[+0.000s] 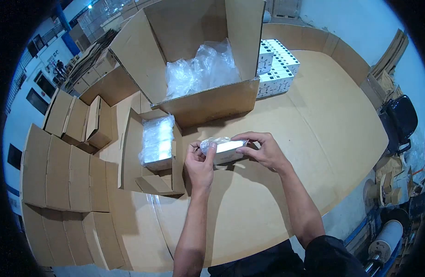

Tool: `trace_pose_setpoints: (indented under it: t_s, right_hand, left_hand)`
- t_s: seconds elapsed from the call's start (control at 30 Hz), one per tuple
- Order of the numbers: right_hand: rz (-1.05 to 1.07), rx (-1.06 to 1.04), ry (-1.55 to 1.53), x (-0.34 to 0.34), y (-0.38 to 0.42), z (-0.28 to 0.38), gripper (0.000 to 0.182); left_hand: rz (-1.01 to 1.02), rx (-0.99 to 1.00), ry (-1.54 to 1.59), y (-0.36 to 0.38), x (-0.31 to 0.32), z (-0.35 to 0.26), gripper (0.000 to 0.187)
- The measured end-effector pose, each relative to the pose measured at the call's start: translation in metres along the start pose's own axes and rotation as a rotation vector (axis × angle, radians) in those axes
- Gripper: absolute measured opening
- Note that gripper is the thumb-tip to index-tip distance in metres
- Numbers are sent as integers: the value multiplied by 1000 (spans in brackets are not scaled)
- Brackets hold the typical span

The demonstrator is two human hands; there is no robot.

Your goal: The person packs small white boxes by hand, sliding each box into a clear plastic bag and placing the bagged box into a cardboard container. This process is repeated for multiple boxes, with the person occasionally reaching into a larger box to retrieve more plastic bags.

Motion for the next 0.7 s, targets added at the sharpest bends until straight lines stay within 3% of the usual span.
trace_pose_setpoints:
  t_s: [0.23, 0.33, 0.4, 0.43, 0.5, 0.6, 0.63, 0.7]
  right_hand:
    - [-4, -18, 10, -1, 0, 0, 25]
    - [1, -21, 43, -2, 0, 0, 25]
    - [-14, -70, 55, -2, 0, 0, 25]
    - [-13, -71, 53, -2, 0, 0, 25]
    - [-10, -21, 46, -2, 0, -2, 26]
    - [-4, -45, 65, -3, -1, 2, 26]
    - [-30, -114, 28, -3, -1, -4, 27]
    - [-20, -99, 45, -2, -1, 1, 27]
  left_hand:
    - [2, 3, -22, 3, 3, -4, 31]
    - [-49, 153, -66, 9, 6, -13, 36]
    - [-181, 342, -317, 19, 5, -29, 41]
    - [-183, 344, -320, 20, 4, -32, 41]
    - [-244, 933, -773, 48, 21, -62, 44]
    - [-79, 986, -921, 57, 40, -62, 38]
    - [-39, 937, -1048, 60, 49, -59, 35]
    - [-29, 877, -1008, 53, 48, -51, 34]
Point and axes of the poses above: each hand's wrist, its own y-axis away from the middle knuckle, its own x-axis out of the palm, z = x × y, the point moved 7 cm from there along -y, towards the middle knuckle, and after that the axes turned 9 degrees about -x, right-handed, at the moved point
